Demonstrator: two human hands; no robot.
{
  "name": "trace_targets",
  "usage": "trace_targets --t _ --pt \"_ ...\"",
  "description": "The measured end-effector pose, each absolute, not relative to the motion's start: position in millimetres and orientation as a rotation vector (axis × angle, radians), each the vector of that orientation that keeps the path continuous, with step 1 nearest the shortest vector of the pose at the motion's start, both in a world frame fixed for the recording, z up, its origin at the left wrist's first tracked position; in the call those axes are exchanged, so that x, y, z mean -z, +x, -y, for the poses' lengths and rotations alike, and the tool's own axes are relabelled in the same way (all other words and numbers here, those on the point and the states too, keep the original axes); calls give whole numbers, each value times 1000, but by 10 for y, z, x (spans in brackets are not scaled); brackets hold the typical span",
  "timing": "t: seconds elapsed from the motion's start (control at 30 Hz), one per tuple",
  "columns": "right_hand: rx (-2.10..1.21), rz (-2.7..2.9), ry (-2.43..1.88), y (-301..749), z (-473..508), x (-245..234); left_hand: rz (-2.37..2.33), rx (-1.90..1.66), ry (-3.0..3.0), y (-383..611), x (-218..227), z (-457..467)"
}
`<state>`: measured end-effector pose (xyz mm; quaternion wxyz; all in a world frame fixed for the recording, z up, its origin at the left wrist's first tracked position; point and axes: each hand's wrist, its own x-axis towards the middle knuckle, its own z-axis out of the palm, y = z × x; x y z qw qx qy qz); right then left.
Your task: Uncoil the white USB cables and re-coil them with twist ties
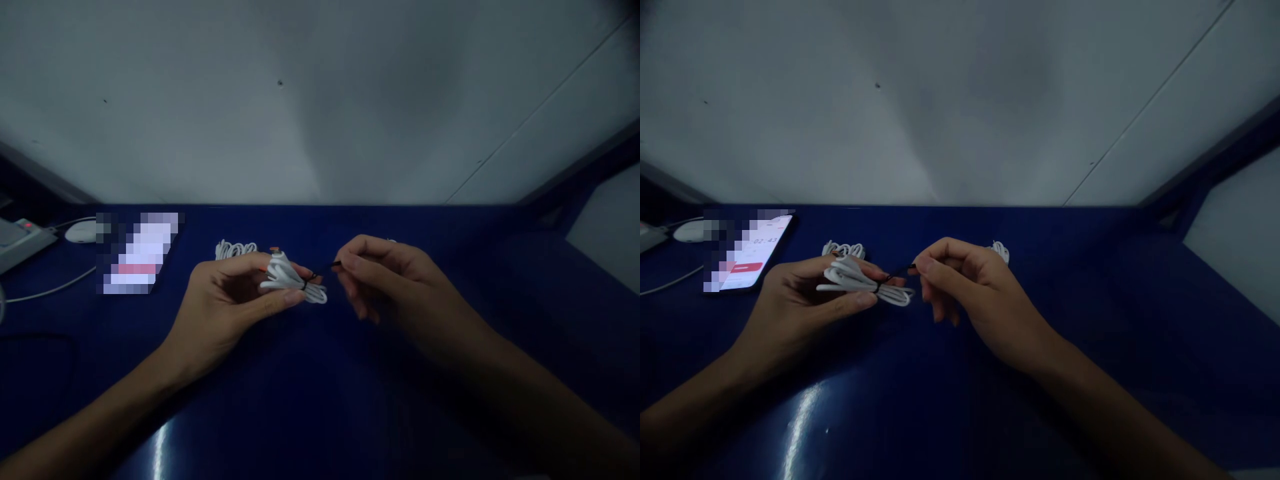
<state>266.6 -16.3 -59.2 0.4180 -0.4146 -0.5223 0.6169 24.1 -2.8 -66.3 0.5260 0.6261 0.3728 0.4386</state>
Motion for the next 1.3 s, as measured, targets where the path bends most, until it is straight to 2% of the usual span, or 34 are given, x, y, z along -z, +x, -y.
trace_targets --t 0.13,0.33,0.4,0.8,1.1,1.3 --pt "-1417 1354 -1094 2656 191 563 -889 -1040 1478 227 671 30" --pt "-837 1580 -1151 2609 249 578 -877 -1007 1462 213 688 21" --pt "-767 1601 -1120 2603 255 583 -869 -999 1457 207 681 22" --pt "-1194 1619 -1091 2781 119 441 -744 -912 1415 157 654 49" --pt "-1331 1584 -1068 2789 132 457 -720 -934 1317 160 719 18" --pt "-1564 1456 -1070 2794 115 519 -694 -934 1270 146 748 19"
